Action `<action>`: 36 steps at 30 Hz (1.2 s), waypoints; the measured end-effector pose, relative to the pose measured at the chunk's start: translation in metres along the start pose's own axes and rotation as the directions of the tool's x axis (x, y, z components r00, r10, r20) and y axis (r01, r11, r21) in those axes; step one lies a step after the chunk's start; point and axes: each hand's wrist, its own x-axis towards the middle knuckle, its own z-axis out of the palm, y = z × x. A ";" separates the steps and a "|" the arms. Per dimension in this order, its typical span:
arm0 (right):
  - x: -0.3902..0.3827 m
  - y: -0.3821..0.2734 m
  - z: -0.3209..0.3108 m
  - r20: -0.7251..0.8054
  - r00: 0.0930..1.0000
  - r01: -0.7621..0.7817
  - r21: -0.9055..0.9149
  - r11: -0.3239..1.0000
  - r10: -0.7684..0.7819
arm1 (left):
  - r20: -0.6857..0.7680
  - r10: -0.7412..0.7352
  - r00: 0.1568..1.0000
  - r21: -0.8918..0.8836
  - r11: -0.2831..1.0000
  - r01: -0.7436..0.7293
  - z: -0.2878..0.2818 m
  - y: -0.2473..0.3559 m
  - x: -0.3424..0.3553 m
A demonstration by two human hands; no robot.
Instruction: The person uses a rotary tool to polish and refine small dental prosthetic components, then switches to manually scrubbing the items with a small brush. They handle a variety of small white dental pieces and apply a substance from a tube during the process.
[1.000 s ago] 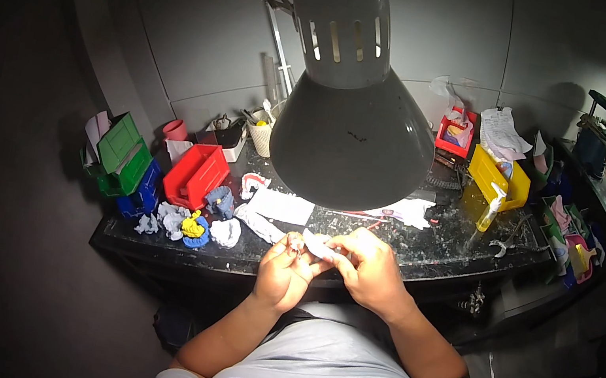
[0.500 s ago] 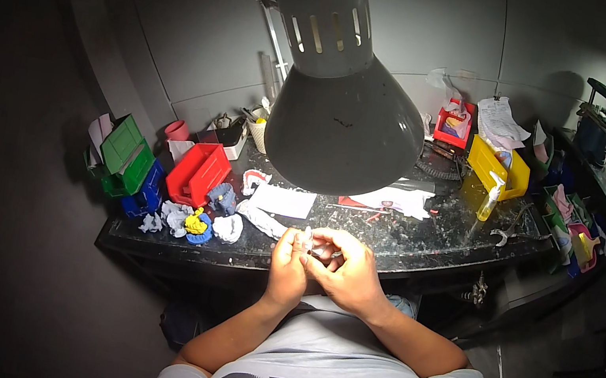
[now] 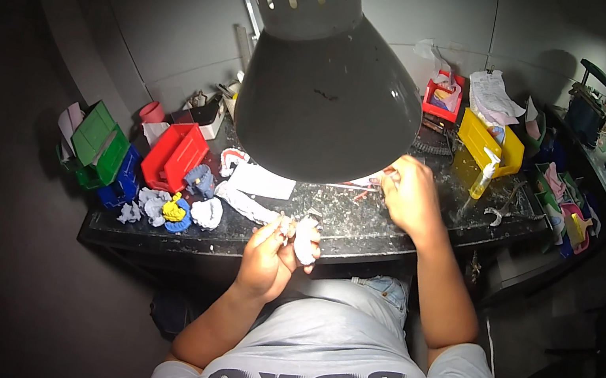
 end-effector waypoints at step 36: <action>-0.023 -0.066 -0.005 0.343 0.852 0.321 0.256 0.912 -0.396 | 0.197 -0.126 0.972 -0.316 0.931 0.184 0.003 0.020 -0.014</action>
